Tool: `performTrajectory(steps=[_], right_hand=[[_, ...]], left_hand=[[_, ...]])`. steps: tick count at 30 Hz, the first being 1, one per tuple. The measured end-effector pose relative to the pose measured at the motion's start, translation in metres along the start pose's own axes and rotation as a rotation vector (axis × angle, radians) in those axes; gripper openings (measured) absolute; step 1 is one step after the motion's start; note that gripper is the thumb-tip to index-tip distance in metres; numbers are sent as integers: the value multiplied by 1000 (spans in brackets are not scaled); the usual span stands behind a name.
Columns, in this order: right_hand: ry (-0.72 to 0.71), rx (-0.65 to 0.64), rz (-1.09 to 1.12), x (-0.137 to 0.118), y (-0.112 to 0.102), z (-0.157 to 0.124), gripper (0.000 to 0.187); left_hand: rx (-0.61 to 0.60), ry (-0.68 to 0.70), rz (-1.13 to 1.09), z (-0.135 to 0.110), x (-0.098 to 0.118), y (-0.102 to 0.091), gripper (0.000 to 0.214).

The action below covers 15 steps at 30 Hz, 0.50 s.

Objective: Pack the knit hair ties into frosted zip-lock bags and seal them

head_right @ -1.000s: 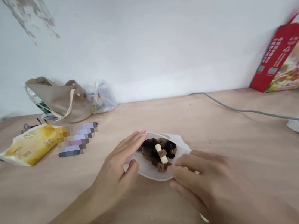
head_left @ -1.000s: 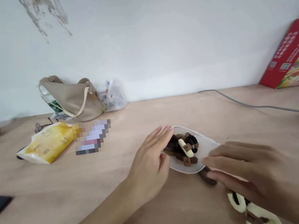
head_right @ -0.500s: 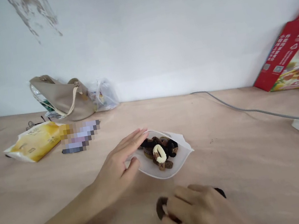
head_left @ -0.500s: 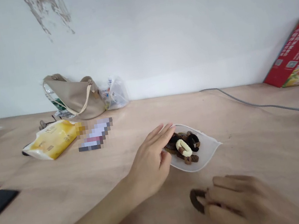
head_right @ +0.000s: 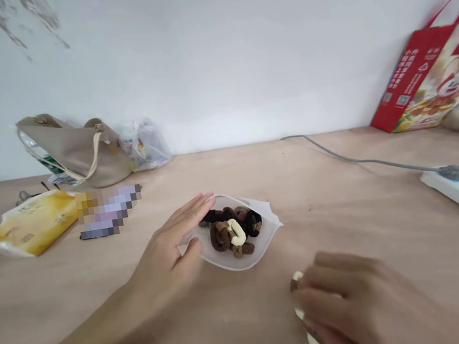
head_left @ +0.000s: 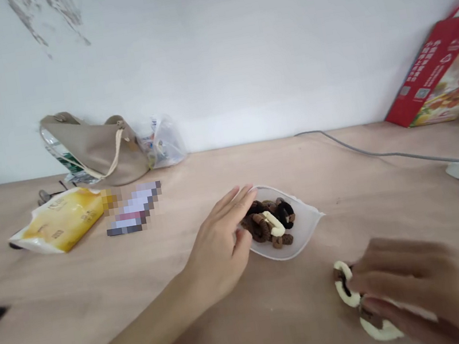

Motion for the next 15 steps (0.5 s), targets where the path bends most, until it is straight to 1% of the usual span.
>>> performTrajectory(steps=[2,4,6,8,10,11,14,15], right_hand=[[-48,-13,20,-9,6,-15,25],[-68,1,-15,-14,12,-21,29],[-78,-18,-56,-16,19,-18,36],[-85,2,-67,-16,22,-12,48],[-93,74,-65,-15,17,-5,55],[-94,109,-63,-15,13,-3,54],[-131,174,-50,-20,0,6,44],[-146,213,-49,-22,-5,10,41]], left_hand=[[0,-2,-2,0,0,0,63],[4,4,-6,0,1,-1,63],[7,4,-6,0,1,-2,63],[8,2,-2,-1,1,-2,63],[5,-2,6,-1,1,-2,63],[3,-1,9,-1,1,-2,62],[3,5,12,-2,2,-1,61],[4,11,10,-2,3,-2,61]])
Point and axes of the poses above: each hand's wrist, its own z-axis towards the middle knuckle, its own y-axis out of the palm, x = y × z, the point moved 7 cm from there along z, towards the middle knuckle, and after that the axes turned 5 degrees about -y, right-handed, at the moved point
